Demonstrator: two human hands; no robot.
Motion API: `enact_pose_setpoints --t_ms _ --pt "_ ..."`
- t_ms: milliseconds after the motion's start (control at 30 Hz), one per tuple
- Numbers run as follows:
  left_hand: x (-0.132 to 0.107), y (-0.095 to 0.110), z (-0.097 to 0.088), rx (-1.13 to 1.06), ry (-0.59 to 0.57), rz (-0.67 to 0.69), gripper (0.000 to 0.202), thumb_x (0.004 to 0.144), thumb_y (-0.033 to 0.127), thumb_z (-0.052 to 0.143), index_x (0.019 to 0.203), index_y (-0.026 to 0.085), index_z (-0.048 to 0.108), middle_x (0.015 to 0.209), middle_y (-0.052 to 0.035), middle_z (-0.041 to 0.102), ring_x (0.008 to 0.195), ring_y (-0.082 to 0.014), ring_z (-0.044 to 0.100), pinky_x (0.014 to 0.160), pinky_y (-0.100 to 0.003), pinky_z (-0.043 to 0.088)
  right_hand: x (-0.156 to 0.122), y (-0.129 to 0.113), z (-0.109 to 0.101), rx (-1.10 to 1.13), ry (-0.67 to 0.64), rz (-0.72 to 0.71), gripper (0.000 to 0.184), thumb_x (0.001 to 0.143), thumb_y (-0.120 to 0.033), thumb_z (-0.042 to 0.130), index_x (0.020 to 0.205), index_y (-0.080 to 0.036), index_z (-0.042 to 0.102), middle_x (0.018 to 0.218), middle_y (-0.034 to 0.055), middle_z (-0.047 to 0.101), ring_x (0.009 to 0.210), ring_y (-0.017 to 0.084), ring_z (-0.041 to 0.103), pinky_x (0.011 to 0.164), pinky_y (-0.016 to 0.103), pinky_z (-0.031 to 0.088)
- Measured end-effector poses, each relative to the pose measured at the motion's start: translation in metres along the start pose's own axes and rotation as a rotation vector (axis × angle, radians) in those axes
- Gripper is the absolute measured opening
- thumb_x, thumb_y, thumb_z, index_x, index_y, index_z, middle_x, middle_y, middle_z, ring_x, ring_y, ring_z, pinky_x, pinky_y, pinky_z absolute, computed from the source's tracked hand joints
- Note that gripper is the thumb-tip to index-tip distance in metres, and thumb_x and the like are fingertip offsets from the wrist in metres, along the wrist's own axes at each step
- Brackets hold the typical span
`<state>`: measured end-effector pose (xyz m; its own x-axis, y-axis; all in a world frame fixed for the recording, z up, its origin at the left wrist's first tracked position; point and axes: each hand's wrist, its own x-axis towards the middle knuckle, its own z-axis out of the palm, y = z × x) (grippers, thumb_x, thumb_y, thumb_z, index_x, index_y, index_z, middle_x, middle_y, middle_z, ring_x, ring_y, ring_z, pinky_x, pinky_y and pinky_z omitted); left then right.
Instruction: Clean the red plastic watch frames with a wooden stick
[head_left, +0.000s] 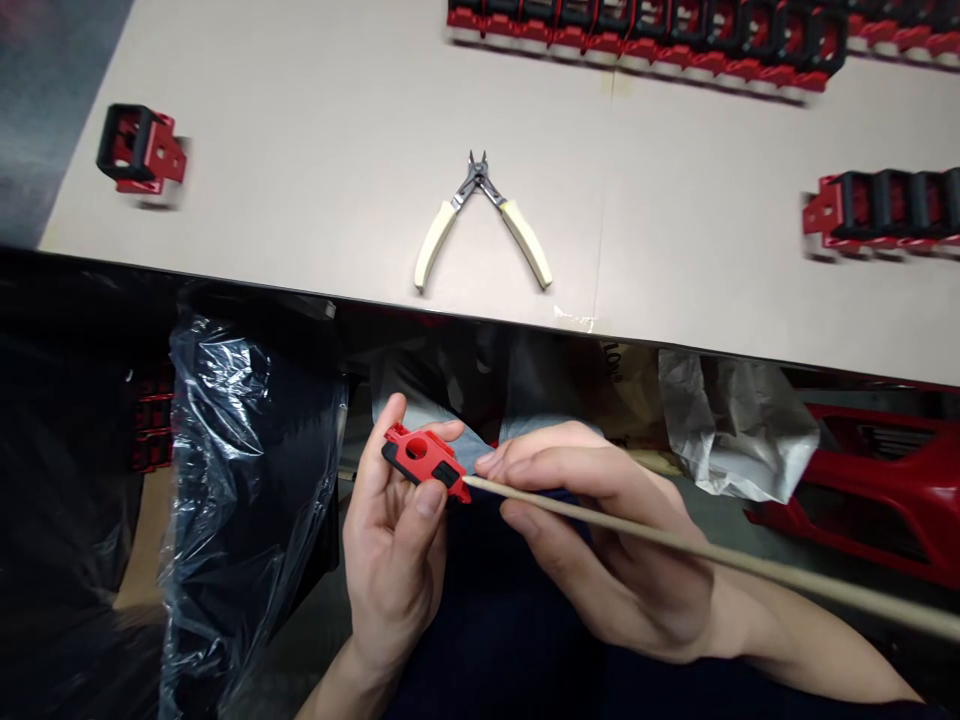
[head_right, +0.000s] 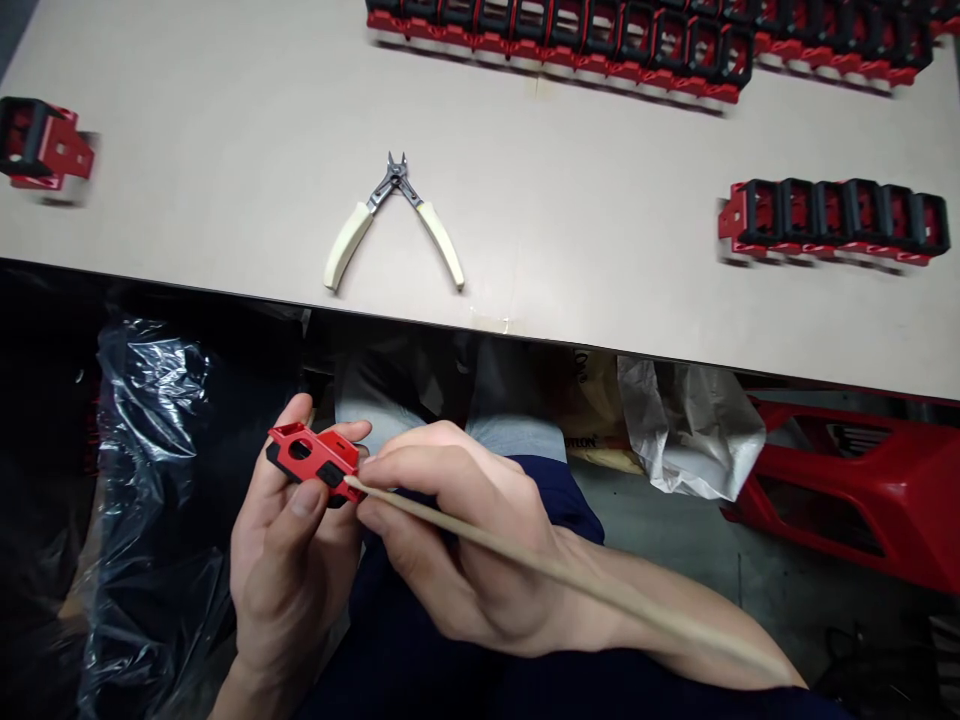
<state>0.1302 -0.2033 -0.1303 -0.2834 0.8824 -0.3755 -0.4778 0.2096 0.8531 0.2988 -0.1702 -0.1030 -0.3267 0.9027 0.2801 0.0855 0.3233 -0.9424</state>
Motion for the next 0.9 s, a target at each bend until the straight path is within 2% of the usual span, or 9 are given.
enact_pose_setpoints --t_ms 67,233,400,533,667,733,900 --pt "0.0 -0.001 0.0 0.026 0.015 0.012 0.053 0.087 0.034 0.092 0.137 0.032 0.074 0.11 -0.0029 0.084 0.078 -0.0122 0.079 0.078 -0.021 0.065 -0.003 0.002 0.007 0.065 0.056 0.0 0.038 0.097 0.001 0.069 0.124 -0.026 0.065 0.107 0.0066 0.077 0.104 0.022 0.081 0.096 0.039 0.072" --pt "-0.002 -0.003 -0.001 0.086 0.053 0.033 0.056 0.085 0.034 0.093 0.138 0.036 0.074 0.111 -0.0009 0.084 0.082 -0.0121 0.079 0.078 -0.02 0.065 -0.006 0.005 0.015 0.042 0.098 -0.003 0.04 0.097 0.001 0.066 0.124 -0.029 0.062 0.108 0.0046 0.075 0.103 0.021 0.08 0.093 0.039 0.074" --pt "-0.007 -0.003 -0.003 0.142 0.049 0.061 0.059 0.088 0.033 0.091 0.142 0.039 0.07 0.115 0.0001 0.083 0.082 -0.0111 0.078 0.078 -0.019 0.065 -0.006 0.006 0.014 0.037 0.084 -0.003 0.038 0.098 0.001 0.066 0.122 -0.027 0.06 0.109 0.0057 0.074 0.104 0.02 0.079 0.093 0.039 0.073" --pt "-0.007 -0.004 -0.003 0.187 0.049 0.097 0.06 0.088 0.034 0.091 0.144 0.04 0.069 0.116 -0.0007 0.082 0.097 -0.0169 0.08 0.083 -0.023 0.066 -0.006 0.006 0.014 0.015 0.085 -0.007 0.036 0.097 0.001 0.068 0.119 -0.026 0.06 0.108 0.0067 0.075 0.102 0.022 0.08 0.091 0.039 0.073" --pt "-0.006 -0.006 -0.003 0.214 0.061 0.113 0.061 0.087 0.032 0.092 0.143 0.04 0.07 0.117 -0.0002 0.083 0.095 -0.0168 0.08 0.083 -0.023 0.067 -0.007 0.007 0.013 -0.01 0.06 -0.004 0.039 0.096 -0.001 0.069 0.123 -0.027 0.059 0.107 0.0069 0.076 0.102 0.026 0.08 0.093 0.044 0.073" --pt "-0.005 -0.007 -0.003 0.223 0.065 0.114 0.061 0.087 0.033 0.092 0.143 0.039 0.07 0.115 -0.0006 0.083 0.099 -0.0181 0.081 0.088 -0.025 0.067 -0.008 0.009 0.012 -0.021 0.035 -0.032 0.042 0.095 -0.002 0.07 0.126 -0.028 0.058 0.108 0.0076 0.076 0.102 0.027 0.081 0.091 0.045 0.073" --pt "-0.003 -0.007 -0.004 0.203 0.028 0.091 0.055 0.089 0.034 0.091 0.14 0.041 0.073 0.111 0.0017 0.084 0.091 -0.0148 0.081 0.086 -0.022 0.067 -0.009 0.014 0.011 -0.065 -0.002 -0.075 0.045 0.095 0.0 0.067 0.128 -0.028 0.054 0.11 0.0079 0.074 0.1 0.024 0.08 0.087 0.038 0.072"
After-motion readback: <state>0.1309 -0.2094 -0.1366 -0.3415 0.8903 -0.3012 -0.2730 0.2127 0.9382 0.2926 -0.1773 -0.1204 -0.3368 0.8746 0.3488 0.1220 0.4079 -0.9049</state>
